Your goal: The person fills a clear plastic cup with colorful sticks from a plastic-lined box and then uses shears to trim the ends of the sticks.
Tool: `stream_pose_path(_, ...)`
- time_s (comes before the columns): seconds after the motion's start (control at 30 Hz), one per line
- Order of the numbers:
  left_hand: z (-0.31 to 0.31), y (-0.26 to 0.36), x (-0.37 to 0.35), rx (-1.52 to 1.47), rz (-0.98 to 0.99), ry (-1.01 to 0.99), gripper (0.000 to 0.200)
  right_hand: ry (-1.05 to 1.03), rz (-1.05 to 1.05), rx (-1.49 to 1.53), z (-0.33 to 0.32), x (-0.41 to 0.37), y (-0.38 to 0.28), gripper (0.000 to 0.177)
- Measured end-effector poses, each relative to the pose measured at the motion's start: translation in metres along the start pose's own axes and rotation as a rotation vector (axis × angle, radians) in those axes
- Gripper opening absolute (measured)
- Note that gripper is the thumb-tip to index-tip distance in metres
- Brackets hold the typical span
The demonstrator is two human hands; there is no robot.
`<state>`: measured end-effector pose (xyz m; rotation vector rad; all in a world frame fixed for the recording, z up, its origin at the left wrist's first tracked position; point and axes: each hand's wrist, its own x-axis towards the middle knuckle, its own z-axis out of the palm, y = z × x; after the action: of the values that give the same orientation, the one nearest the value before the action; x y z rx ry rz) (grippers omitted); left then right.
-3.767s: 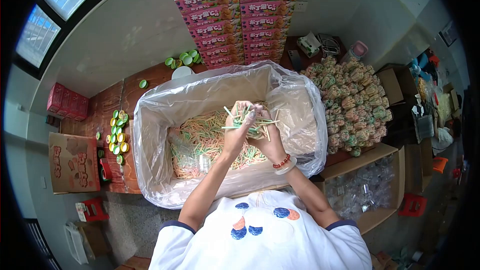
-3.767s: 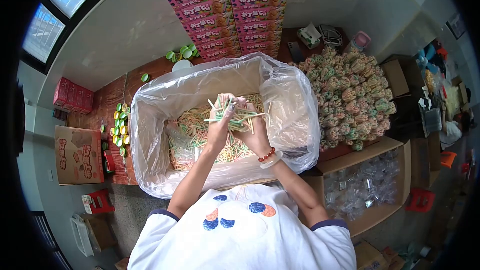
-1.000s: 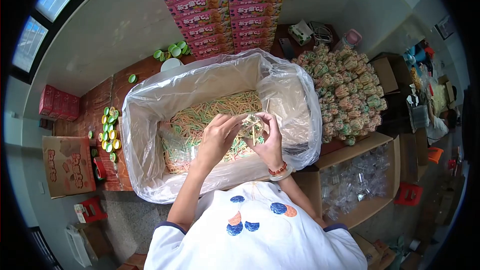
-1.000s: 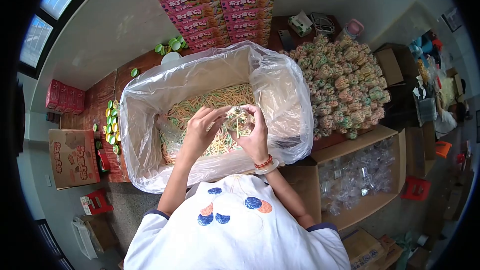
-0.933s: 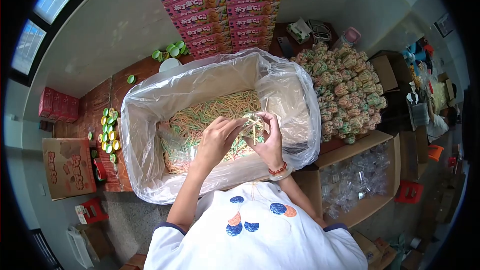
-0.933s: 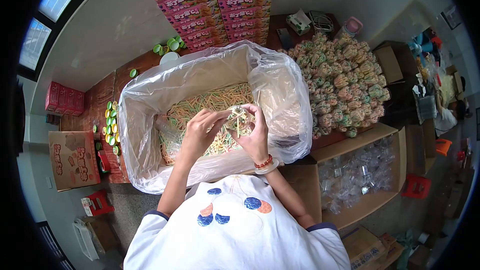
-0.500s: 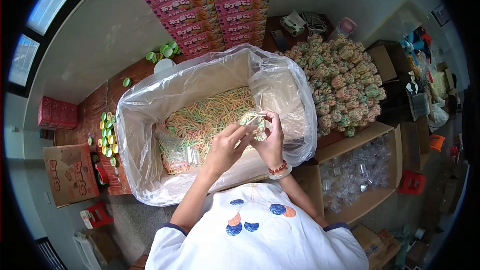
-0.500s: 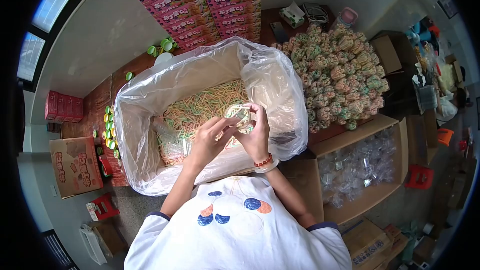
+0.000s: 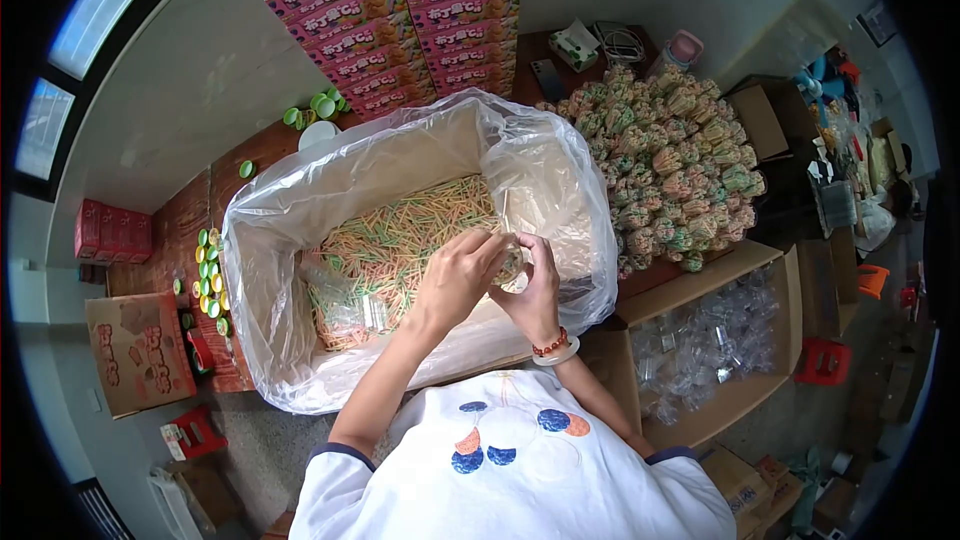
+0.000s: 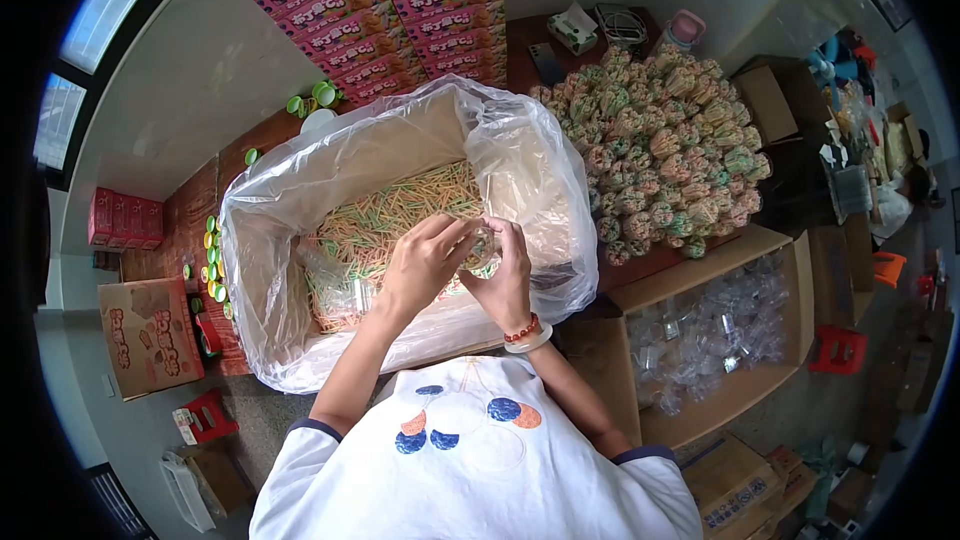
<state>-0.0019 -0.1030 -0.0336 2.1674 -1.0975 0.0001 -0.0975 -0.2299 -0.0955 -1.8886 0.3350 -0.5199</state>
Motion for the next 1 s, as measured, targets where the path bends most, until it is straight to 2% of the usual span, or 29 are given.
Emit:
stream_pose_path(0.03, 0.001, 0.001, -0.001, 0.018, 0.037, 0.016, 0.03, -0.021, 0.012, 0.035, -0.001, -0.002, 0.002, 0.073)
stream_pose_path(0.2, -0.03, 0.009, 0.005, -0.285, -0.216, 0.22, 0.021, -0.016, 0.076, 0.321, -0.011, 0.007, 0.001, 0.07)
stream_pose_path(0.3, -0.035, 0.014, 0.008, -0.354, -0.219, 0.183, 0.021, -0.016, 0.063, 0.411, -0.018, 0.012, 0.004, 0.069)
stream_pose_path(0.47, -0.019, 0.019, 0.02, -0.229, -0.063, 0.011, 0.021, -0.09, 0.083, 0.407, -0.029, 0.017, 0.005, 0.078)
stream_pose_path(0.5, -0.016, 0.021, 0.021, -0.287, -0.139, -0.073, 0.023, -0.099, 0.073, 0.384, -0.031, 0.018, 0.005, 0.078)
stream_pose_path(0.57, -0.016, 0.025, 0.031, -0.053, 0.057, -0.104, 0.034, -0.109, 0.106, 0.396, -0.034, 0.02, 0.009, 0.077)
stream_pose_path(0.6, -0.011, 0.027, 0.032, -0.018, 0.013, -0.118, 0.054, -0.091, 0.074, 0.364, -0.036, 0.021, 0.008, 0.074)
stream_pose_path(0.67, -0.006, 0.044, 0.04, 0.03, 0.031, -0.092, 0.07, -0.062, 0.035, 0.291, -0.045, 0.026, 0.003, 0.073)
stream_pose_path(0.7, 0.001, 0.043, 0.047, 0.131, 0.11, -0.23, 0.08, -0.062, 0.021, 0.302, -0.054, 0.028, -0.002, 0.073)
stream_pose_path(0.77, 0.017, 0.049, 0.059, 0.134, 0.081, -0.332, 0.083, -0.088, 0.036, 0.198, -0.076, 0.034, -0.009, 0.074)
stream_pose_path(0.87, 0.004, 0.059, 0.078, -0.082, 0.081, -0.15, 0.076, -0.111, 0.058, 0.38, -0.14, 0.061, -0.007, 0.074)
stream_pose_path(0.93, -0.006, 0.055, 0.079, -0.137, -0.016, -0.015, 0.075, 0.02, 0.026, 0.386, -0.188, 0.092, 0.022, 0.073)
stream_pose_path(0.97, -0.012, 0.052, 0.081, -0.111, -0.079, 0.05, 0.073, 0.09, 0.062, 0.192, -0.216, 0.113, 0.043, 0.073)
stream_pose_path(1.0, -0.012, 0.041, 0.078, -0.082, -0.156, 0.093, 0.07, 0.225, 0.002, 0.003, -0.239, 0.137, 0.07, 0.074)
